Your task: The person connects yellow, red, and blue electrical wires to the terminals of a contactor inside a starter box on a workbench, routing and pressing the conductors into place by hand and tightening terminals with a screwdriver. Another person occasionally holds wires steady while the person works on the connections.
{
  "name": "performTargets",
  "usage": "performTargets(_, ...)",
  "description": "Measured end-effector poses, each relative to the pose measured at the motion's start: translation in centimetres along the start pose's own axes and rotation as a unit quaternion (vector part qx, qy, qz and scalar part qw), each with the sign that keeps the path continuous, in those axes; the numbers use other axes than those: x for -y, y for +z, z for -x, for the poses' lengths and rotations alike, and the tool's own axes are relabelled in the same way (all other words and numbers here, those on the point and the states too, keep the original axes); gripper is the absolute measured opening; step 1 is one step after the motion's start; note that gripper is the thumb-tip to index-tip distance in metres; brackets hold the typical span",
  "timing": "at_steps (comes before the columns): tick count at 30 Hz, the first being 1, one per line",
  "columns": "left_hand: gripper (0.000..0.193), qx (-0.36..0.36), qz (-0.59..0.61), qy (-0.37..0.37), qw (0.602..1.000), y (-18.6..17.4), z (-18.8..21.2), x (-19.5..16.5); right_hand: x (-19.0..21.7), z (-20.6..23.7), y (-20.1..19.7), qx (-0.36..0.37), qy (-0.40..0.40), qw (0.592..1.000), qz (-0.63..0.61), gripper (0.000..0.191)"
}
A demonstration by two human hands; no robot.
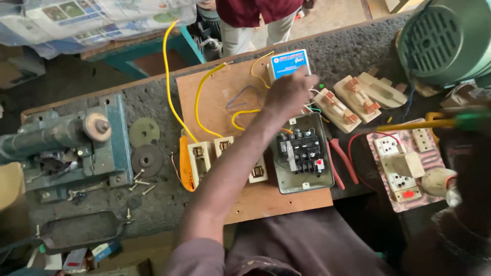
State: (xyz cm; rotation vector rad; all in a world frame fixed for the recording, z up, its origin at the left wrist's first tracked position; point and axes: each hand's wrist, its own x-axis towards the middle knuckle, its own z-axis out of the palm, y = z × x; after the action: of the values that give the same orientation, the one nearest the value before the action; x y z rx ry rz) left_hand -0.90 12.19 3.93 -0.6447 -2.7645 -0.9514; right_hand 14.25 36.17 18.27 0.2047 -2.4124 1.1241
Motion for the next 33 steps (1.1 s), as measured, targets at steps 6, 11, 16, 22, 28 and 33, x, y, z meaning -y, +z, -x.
performTargets(6,0.032,-0.002,0.301,0.126,0.945,-1.8,0.5,-0.3,-0.8,1.5,1.8,-0.018,-0.06,0.992,-0.106,0.041)
performTargets(11,0.03,0.19,0.428,0.09,0.879,-1.4,5.7,0.3,-3.2,1.1,4.5,-0.004,-0.091,0.988,-0.127,0.039)
performTargets(16,0.032,0.133,0.519,0.123,0.835,1.4,6.5,1.0,-4.1,1.0,6.1,0.001,-0.105,0.983,-0.15,0.051)
performTargets(22,0.03,0.137,0.53,0.113,0.829,2.6,6.5,2.0,-4.2,0.8,7.0,0.011,-0.146,0.986,-0.08,0.071)
performTargets(28,0.029,0.136,0.508,0.108,0.844,2.5,6.8,2.2,-4.3,0.4,6.8,0.0,-0.137,0.987,-0.08,0.053)
performTargets(33,0.029,0.132,0.513,0.115,0.84,2.9,6.7,2.5,-3.5,0.3,6.8,0.002,-0.129,0.988,-0.089,0.04)
